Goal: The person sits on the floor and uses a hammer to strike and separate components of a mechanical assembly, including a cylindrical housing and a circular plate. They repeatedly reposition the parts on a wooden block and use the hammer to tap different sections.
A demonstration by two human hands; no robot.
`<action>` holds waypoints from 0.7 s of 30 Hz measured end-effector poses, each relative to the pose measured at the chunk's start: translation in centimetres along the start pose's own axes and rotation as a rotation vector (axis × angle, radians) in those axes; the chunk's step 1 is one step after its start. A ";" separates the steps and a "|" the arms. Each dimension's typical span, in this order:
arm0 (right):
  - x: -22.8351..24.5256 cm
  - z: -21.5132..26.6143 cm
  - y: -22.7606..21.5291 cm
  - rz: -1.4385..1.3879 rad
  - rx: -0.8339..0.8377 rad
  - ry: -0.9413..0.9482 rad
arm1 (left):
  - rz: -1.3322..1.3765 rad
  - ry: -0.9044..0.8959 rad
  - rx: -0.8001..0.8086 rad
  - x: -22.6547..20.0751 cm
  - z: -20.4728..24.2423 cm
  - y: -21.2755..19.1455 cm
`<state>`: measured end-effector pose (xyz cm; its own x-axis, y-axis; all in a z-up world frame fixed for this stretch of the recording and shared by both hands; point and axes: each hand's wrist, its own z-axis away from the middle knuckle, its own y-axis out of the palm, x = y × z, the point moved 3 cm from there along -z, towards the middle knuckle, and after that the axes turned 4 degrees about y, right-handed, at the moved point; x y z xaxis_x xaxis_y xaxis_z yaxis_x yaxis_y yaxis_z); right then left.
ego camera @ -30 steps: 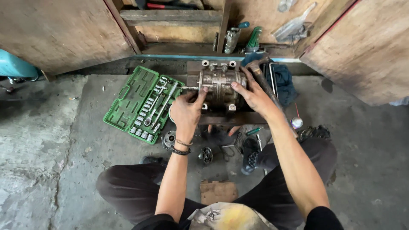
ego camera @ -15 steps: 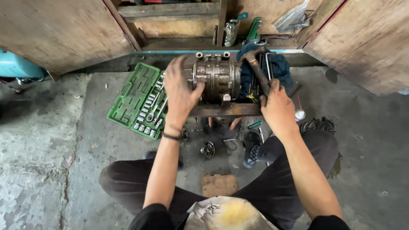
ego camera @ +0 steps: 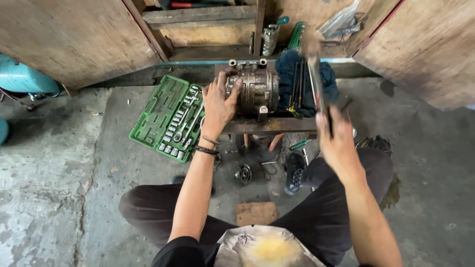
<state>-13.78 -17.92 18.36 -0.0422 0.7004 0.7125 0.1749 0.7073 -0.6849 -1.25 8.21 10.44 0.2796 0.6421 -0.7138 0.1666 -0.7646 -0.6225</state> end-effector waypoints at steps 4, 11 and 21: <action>0.4 2.2 0.3 -0.030 0.054 0.025 | -0.005 0.013 0.004 1.9 -0.4 1.0; -0.6 2.5 -0.2 0.155 0.124 -0.014 | -0.043 0.023 -0.007 0.6 0.2 0.3; 1.3 2.0 -0.7 0.169 0.171 0.034 | 0.007 0.014 -0.027 2.4 0.1 1.4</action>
<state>-15.92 -17.31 19.50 0.0074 0.8084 0.5886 0.0074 0.5885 -0.8084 -0.46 8.66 7.79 0.2937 0.6362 -0.7135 0.1905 -0.7704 -0.6085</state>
